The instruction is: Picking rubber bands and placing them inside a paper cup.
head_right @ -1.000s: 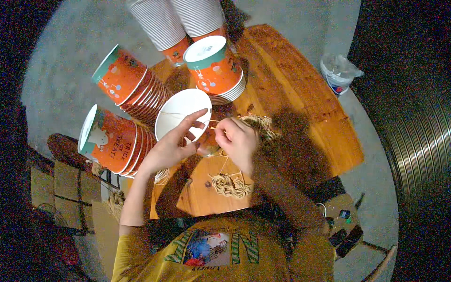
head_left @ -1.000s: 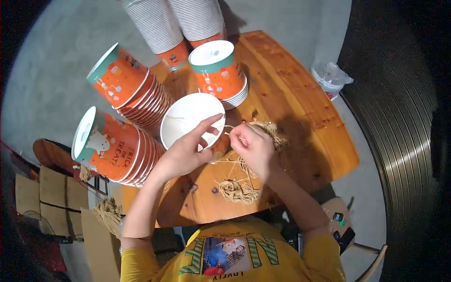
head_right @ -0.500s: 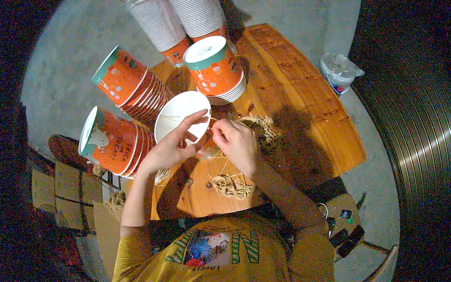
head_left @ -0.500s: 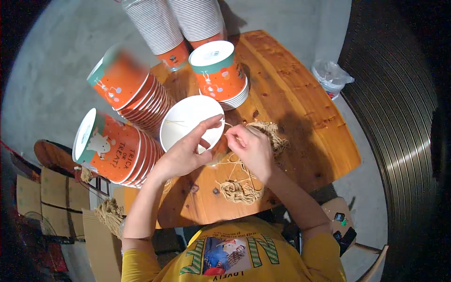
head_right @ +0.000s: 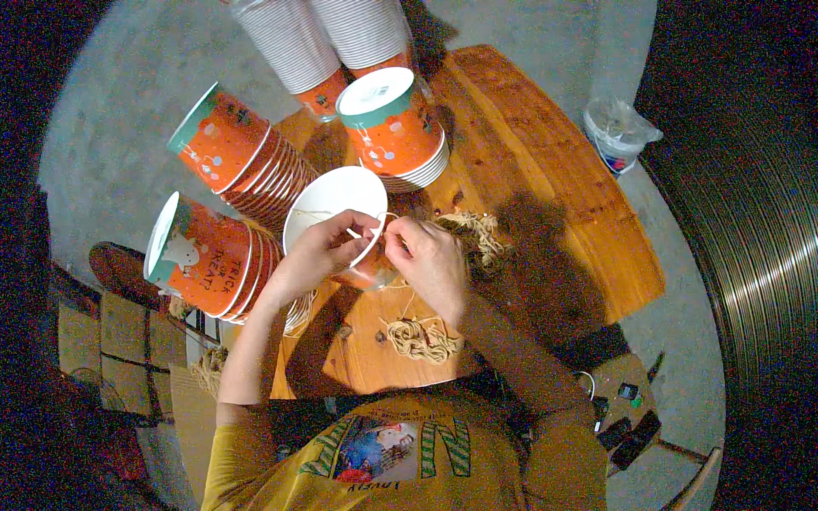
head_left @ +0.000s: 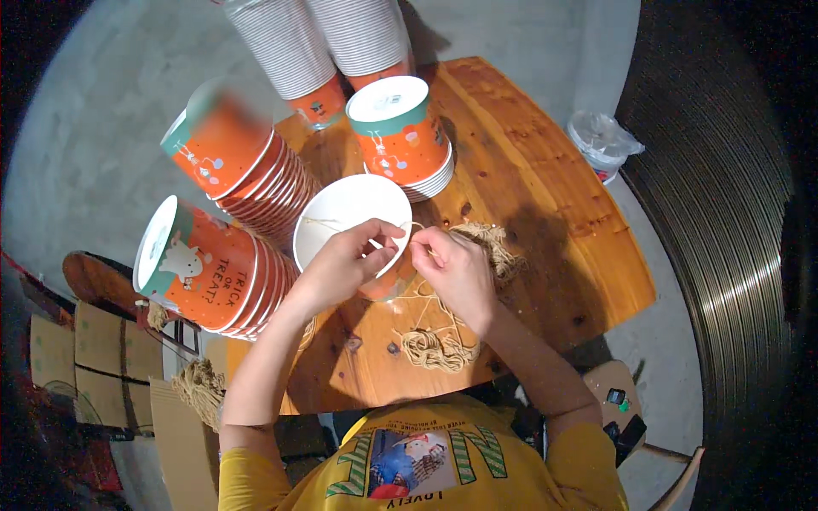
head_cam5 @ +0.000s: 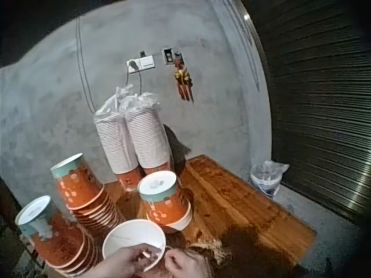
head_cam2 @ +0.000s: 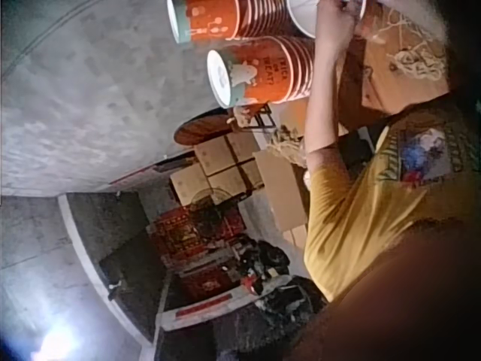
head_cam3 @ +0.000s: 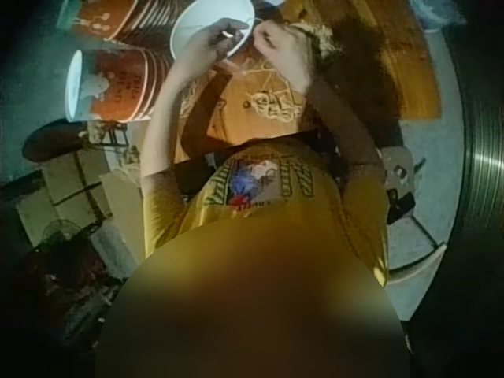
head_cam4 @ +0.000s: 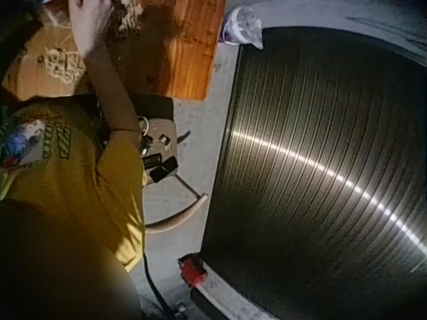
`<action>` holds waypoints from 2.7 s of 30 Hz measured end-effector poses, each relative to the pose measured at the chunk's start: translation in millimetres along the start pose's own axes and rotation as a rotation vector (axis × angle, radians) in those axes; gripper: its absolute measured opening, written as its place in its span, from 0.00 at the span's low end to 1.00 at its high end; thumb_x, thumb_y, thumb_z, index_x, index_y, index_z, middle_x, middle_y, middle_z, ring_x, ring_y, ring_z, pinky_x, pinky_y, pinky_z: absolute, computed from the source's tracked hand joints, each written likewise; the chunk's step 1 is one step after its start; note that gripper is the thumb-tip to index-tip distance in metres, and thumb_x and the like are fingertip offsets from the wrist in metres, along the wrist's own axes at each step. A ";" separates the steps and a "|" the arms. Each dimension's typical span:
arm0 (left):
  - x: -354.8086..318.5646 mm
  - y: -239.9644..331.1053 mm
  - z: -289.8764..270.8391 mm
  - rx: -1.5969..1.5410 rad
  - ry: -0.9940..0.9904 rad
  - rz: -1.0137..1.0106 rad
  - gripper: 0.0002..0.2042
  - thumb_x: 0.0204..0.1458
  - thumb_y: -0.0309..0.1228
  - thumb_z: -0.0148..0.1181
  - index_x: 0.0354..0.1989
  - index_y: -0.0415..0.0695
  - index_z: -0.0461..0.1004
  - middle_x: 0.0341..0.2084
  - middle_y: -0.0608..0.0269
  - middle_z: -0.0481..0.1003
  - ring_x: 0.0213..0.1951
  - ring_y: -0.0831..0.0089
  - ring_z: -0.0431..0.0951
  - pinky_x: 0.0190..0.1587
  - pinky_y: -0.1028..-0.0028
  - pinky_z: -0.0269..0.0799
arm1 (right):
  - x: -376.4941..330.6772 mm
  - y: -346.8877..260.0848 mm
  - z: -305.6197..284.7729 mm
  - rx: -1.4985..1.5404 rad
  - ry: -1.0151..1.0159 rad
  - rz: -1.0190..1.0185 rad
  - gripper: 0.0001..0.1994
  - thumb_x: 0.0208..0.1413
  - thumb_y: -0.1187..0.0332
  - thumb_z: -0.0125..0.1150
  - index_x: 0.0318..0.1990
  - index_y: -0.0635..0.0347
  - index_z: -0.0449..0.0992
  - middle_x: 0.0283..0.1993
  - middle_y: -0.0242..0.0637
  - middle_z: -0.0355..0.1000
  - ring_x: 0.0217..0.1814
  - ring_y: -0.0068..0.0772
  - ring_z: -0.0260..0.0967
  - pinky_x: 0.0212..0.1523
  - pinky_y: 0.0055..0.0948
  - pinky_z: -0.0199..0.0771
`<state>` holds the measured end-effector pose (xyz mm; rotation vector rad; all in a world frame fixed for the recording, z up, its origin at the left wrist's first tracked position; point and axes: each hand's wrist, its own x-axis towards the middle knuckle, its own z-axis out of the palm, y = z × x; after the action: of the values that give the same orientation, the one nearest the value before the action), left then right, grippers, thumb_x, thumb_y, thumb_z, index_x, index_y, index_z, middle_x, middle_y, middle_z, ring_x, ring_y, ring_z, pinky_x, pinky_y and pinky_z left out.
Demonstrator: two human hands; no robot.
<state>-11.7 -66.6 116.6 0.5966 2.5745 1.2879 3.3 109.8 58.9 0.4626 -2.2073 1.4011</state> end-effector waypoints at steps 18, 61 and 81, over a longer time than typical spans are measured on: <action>15.9 -0.9 2.6 0.235 0.062 0.085 0.07 0.53 0.30 0.50 0.33 0.38 0.68 0.23 0.47 0.72 0.28 0.54 0.73 0.33 0.65 0.68 | 3.9 6.5 0.6 -0.101 -0.089 -0.019 0.05 0.54 0.70 0.56 0.35 0.60 0.69 0.25 0.45 0.70 0.28 0.46 0.71 0.27 0.39 0.68; 22.7 -25.4 -7.4 0.002 -0.173 -0.071 0.12 0.51 0.35 0.55 0.36 0.37 0.72 0.22 0.60 0.73 0.26 0.74 0.72 0.32 0.72 0.68 | 36.7 -10.5 4.3 0.376 -0.363 0.296 0.04 0.55 0.73 0.54 0.34 0.62 0.74 0.24 0.23 0.68 0.26 0.10 0.60 0.28 0.14 0.60; 15.7 -18.9 -2.5 -0.456 0.053 -0.020 0.06 0.53 0.27 0.52 0.30 0.37 0.65 0.19 0.66 0.69 0.22 0.80 0.71 0.25 0.79 0.67 | 43.1 -9.7 -2.1 0.069 -0.397 0.113 0.06 0.54 0.69 0.55 0.33 0.63 0.72 0.23 0.37 0.69 0.23 0.24 0.65 0.25 0.26 0.64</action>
<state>-31.7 -71.7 102.9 0.4477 2.1979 1.8231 -26.8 106.5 91.1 0.7027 -2.5357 1.5572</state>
